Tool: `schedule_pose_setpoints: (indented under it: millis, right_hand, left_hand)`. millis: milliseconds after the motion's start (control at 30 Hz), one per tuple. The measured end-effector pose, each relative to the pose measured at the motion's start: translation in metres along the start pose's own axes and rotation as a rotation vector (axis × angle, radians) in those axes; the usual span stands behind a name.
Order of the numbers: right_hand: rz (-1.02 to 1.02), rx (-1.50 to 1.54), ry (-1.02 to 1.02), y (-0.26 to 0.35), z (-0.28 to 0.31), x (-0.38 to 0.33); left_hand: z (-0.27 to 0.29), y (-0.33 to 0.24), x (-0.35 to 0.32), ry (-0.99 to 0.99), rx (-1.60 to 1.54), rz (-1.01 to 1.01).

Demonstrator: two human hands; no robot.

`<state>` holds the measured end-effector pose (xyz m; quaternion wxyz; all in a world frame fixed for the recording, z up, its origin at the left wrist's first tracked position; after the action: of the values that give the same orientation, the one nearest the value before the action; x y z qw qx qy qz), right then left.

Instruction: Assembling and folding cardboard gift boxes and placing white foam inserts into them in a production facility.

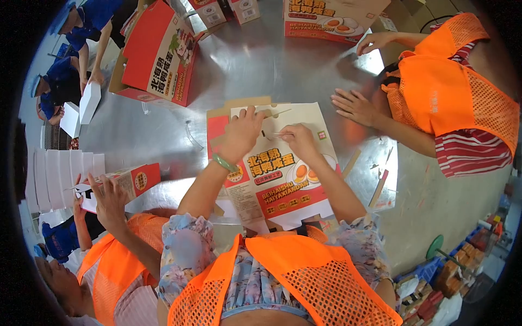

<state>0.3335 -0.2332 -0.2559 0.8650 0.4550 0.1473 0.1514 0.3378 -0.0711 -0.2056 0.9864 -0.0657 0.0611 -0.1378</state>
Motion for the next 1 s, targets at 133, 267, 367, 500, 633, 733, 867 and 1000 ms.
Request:
schedule_pose_setpoints:
  millis: [133, 267, 367, 500, 633, 733, 867, 1000]
  right_hand:
    - [0.061, -0.132, -0.222, 0.005, -0.003, 0.002]
    - [-0.061, 0.316, -0.234, -0.016, 0.007, 0.006]
    - [-0.032, 0.623, -0.148, -0.020, 0.019, 0.012]
    - [0.223, 0.080, -0.052, -0.002, 0.031, 0.042]
    - [0.512, -0.574, -0.142, 0.005, 0.063, 0.055]
    - [0.505, -0.586, -0.024, 0.005, 0.056, 0.058]
    - [0.301, -0.526, 0.144, 0.003, 0.049, 0.070]
    - [0.178, -0.464, 0.190, 0.005, 0.047, 0.072]
  left_hand:
    - [0.001, -0.038, 0.002, -0.156, -0.584, -0.199]
    - [-0.025, -0.033, 0.011, 0.006, -0.874, 0.014]
    - [-0.033, -0.027, 0.007, 0.095, -0.970, 0.107]
    - [-0.050, -0.020, 0.005, 0.049, -0.920, 0.221]
    - [-0.048, -0.019, 0.006, -0.048, -0.904, 0.395]
    - [-0.041, -0.023, 0.006, 0.013, -0.888, 0.487]
    - [-0.037, -0.029, 0.003, -0.047, -0.747, 0.568]
    - [-0.026, -0.042, 0.005, -0.159, -0.623, 0.473]
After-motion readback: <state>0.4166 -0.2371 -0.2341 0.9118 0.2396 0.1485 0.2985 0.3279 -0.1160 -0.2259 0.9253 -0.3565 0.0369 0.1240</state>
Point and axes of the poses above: each hand's wrist, its own x-axis towards the middle knuckle, its own z-axis out of the back of the hand, y = z × x, the point moved 7 cm from there along x, towards the middle knuckle, and after that the axes turned 6 degrees about -x, right-handed, at the moved point
